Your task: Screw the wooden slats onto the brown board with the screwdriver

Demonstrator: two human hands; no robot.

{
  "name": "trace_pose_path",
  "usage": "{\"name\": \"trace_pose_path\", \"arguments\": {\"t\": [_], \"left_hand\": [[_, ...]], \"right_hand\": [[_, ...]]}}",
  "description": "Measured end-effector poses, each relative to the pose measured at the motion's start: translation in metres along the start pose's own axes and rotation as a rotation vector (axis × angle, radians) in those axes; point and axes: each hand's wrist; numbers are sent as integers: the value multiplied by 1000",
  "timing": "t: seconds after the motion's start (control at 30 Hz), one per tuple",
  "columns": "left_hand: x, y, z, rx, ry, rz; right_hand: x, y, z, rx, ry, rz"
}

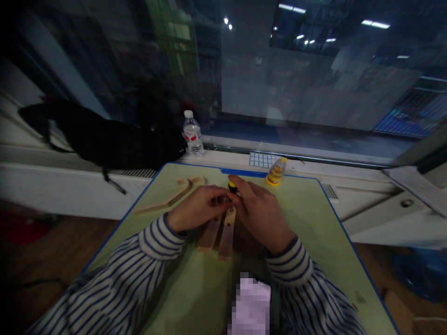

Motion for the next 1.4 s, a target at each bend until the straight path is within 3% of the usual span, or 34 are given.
{"name": "trace_pose_path", "arguments": {"t": [0.37,1.0,1.3,1.4], "left_hand": [[-2,0,1,45,-48,-38],[0,-1,2,-14,-19,23],[14,-3,13,34,-10,-3],[21,-7,22,70,20,91]], "right_hand": [[-1,0,-1,-3,-9,-8],[-4,-1,-3,-4,12,-19],[-5,-2,-4,-19,28,-17],[-5,-2,-2,-42,32,-9]]}}
Point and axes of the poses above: each hand's wrist, its own y-axis towards the middle knuckle, its own x-axis out of the back of the hand, z = x × y, and after that the axes turned 1 degree about -z, right-handed
